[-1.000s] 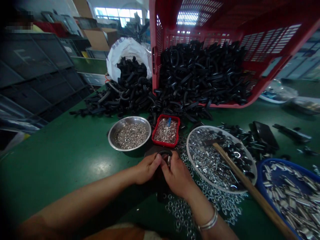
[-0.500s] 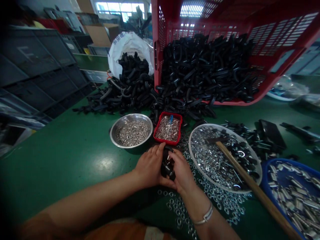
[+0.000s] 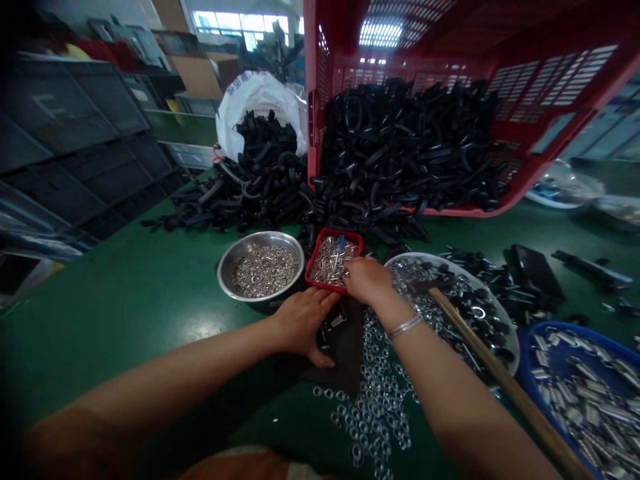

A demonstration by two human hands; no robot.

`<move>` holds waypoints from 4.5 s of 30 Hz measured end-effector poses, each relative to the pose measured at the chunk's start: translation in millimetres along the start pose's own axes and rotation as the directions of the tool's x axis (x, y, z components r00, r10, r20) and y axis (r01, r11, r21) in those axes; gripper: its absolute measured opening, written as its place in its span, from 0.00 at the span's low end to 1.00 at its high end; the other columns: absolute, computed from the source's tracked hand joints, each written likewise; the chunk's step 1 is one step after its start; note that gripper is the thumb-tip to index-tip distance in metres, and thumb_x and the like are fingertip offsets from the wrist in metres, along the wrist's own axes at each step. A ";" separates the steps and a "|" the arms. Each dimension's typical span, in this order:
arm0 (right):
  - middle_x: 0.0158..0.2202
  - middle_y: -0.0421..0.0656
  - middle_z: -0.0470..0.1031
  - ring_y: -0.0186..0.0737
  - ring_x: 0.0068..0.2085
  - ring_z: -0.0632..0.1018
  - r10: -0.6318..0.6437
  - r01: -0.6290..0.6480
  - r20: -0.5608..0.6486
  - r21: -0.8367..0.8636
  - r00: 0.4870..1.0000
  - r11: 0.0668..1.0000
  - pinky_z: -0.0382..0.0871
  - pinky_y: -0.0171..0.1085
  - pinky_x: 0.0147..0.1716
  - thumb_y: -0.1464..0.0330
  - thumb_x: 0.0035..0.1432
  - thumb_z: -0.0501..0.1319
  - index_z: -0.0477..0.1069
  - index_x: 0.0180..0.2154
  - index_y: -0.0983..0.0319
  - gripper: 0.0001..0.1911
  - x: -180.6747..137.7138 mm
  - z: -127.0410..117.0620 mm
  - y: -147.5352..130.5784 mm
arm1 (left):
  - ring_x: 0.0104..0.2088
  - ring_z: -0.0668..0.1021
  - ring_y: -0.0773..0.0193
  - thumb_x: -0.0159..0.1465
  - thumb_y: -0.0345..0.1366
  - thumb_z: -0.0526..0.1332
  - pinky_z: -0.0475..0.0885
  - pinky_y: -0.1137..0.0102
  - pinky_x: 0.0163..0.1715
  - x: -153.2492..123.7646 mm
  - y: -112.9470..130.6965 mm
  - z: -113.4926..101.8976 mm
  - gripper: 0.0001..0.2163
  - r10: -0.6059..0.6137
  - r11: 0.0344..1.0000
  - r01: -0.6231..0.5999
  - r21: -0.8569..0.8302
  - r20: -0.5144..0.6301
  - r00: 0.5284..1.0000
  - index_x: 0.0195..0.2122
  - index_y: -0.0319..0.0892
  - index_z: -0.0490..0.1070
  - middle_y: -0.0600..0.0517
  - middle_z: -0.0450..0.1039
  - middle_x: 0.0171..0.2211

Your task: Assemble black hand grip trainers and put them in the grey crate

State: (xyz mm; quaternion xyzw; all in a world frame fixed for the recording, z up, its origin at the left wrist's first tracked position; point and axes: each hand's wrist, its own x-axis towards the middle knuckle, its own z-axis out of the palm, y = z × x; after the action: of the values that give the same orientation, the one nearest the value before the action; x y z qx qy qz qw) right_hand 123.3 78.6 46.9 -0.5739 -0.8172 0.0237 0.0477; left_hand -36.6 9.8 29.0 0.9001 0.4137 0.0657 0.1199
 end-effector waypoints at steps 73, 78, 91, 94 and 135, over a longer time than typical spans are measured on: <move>0.35 0.47 0.74 0.41 0.38 0.72 -0.215 0.254 -0.317 0.085 0.924 0.964 0.68 0.40 0.39 0.73 0.58 0.50 0.68 0.45 0.66 0.14 -90.4 53.2 -2.0 | 0.33 0.75 0.63 0.59 0.42 0.56 0.67 0.72 0.31 -3.5 -15.2 -10.8 0.09 -0.262 0.959 0.256 -0.117 -0.034 0.964 0.34 0.45 0.72 0.53 0.74 0.33; 0.36 0.48 0.74 0.41 0.39 0.72 -0.181 0.231 -0.299 0.141 0.937 0.963 0.67 0.41 0.40 0.73 0.59 0.49 0.69 0.44 0.66 0.14 -90.9 52.7 -3.5 | 0.31 0.74 0.64 0.59 0.42 0.56 0.66 0.72 0.29 -3.1 -18.4 -4.3 0.09 -0.268 0.950 0.247 -0.190 -0.094 0.959 0.34 0.45 0.71 0.54 0.74 0.32; 0.36 0.47 0.73 0.41 0.40 0.72 -0.155 0.209 -0.279 0.176 0.948 0.962 0.67 0.40 0.40 0.74 0.58 0.49 0.68 0.44 0.64 0.14 -90.9 53.1 -2.7 | 0.31 0.74 0.65 0.60 0.42 0.55 0.65 0.73 0.29 -10.7 -18.3 2.9 0.09 -0.285 0.946 0.254 -0.202 -0.144 0.948 0.34 0.45 0.71 0.54 0.74 0.32; 0.37 0.47 0.73 0.41 0.40 0.72 -0.171 0.230 -0.291 0.182 0.941 0.956 0.67 0.41 0.41 0.74 0.58 0.49 0.68 0.44 0.65 0.15 -91.7 53.5 -2.0 | 0.30 0.74 0.65 0.60 0.43 0.55 0.65 0.73 0.28 -8.8 -18.6 1.1 0.09 -0.297 0.941 0.268 -0.208 -0.126 0.947 0.34 0.45 0.71 0.55 0.74 0.31; 0.28 0.53 0.74 0.54 0.26 0.74 0.482 -0.465 0.006 -0.249 0.876 0.849 0.64 0.48 0.21 0.60 0.48 0.58 0.72 0.33 0.61 0.13 -203.3 -13.1 135.2 | 0.54 0.63 0.52 0.43 0.62 0.58 0.51 0.55 0.56 -45.6 -7.3 6.1 0.38 0.005 0.999 0.001 0.036 -0.180 0.984 0.51 0.43 0.62 0.46 0.62 0.53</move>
State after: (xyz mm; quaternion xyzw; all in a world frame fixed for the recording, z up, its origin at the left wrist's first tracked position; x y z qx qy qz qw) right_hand 319.7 -66.8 37.0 -0.7579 -0.6483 -0.0447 -0.0572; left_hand -70.2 -21.3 20.3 0.8928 0.4232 0.1396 0.0659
